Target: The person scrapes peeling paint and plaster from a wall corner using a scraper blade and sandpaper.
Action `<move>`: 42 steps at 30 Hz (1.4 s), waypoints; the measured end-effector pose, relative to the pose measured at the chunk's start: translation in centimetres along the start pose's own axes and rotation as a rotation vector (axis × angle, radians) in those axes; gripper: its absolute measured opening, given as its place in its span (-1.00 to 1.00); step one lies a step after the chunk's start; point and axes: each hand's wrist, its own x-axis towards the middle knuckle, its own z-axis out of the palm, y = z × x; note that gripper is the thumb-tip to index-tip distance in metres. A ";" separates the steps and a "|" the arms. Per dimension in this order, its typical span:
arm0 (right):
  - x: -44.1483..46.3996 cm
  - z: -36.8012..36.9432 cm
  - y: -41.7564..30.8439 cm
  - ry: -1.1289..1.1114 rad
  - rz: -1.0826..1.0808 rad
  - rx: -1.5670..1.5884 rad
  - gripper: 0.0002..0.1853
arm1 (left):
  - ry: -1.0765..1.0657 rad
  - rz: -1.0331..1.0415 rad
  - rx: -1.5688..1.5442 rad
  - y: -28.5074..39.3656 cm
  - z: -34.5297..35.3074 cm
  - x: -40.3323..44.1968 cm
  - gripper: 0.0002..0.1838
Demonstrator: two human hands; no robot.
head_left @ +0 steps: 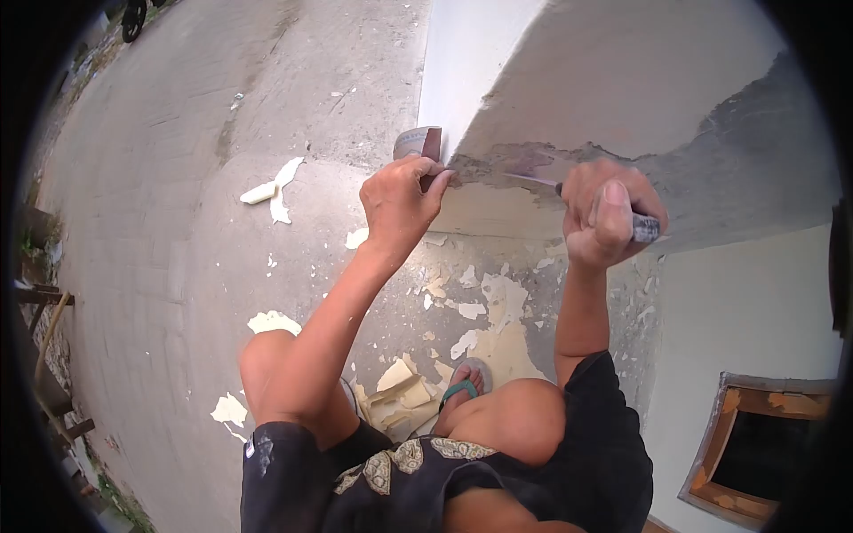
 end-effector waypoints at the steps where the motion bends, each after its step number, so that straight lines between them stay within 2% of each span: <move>1: -0.3 -0.2 -0.2 -0.042 -0.004 0.116 -0.63 | -0.009 0.005 0.055 0.0 0.4 0.1 -0.88; 2: 0.3 -1.1 -1.3 -0.058 -0.141 0.167 -0.68 | 0.023 0.005 0.043 -0.1 0.4 0.2 -0.88; 5: 1.2 -2.0 -1.5 -0.034 -0.074 0.251 -0.72 | -0.014 -0.007 0.029 0.1 -0.1 -0.2 -0.88; 12: 0.9 -1.8 -1.3 -0.116 -0.151 0.172 -0.72 | 0.019 0.035 0.034 -0.4 0.0 0.4 -0.87; 15: 1.2 -2.2 -1.1 -0.077 -0.046 0.204 -0.71 | -0.015 0.013 0.036 0.2 -0.1 0.0 -0.88; 17: 0.9 -3.1 -0.7 -0.109 -0.239 0.357 -0.71 | 0.002 0.002 0.027 0.0 -0.1 0.6 -0.88; 19: 0.9 -2.8 -1.0 -0.074 -0.206 0.351 -0.72 | 0.004 -0.010 -0.023 0.2 0.1 0.0 -0.88; 21: 1.8 -2.1 -0.7 0.022 -0.051 0.175 -0.73 | -0.022 -0.027 -0.026 0.5 0.0 0.4 -0.87; 24: 1.9 -1.8 -0.7 0.001 -0.108 0.231 -0.72 | -0.035 -0.026 0.019 0.2 -0.1 0.1 -0.86; 28: 2.0 -1.9 -1.1 0.003 -0.044 0.196 -0.70 | -0.021 -0.048 -0.049 0.1 0.0 0.0 -0.86; 30: 2.5 -2.1 -1.7 -0.016 -0.076 0.339 -0.70 | -0.037 -0.040 0.009 0.4 -0.2 0.2 -0.86; 33: 1.3 -1.1 -1.3 0.030 -0.043 0.099 -0.69 | -0.045 -0.067 -0.014 0.5 -0.2 -0.6 -0.85; 35: 1.7 -1.6 -1.5 0.026 -0.061 0.177 -0.71 | -0.065 -0.105 -0.030 0.7 -0.3 0.1 -0.86; 37: 2.1 -2.6 -1.7 0.004 -0.083 0.335 -0.73 | -0.013 -0.032 0.030 0.2 -0.4 0.6 -0.86; 38: 1.7 -3.5 -1.1 -0.009 -0.120 0.332 -0.72 | -0.002 -0.012 0.046 -0.1 -0.3 0.7 -0.87; 42: 2.3 -1.5 -0.8 0.097 -0.021 0.135 -0.71 | -0.028 -0.026 0.004 0.8 -0.1 0.2 -0.87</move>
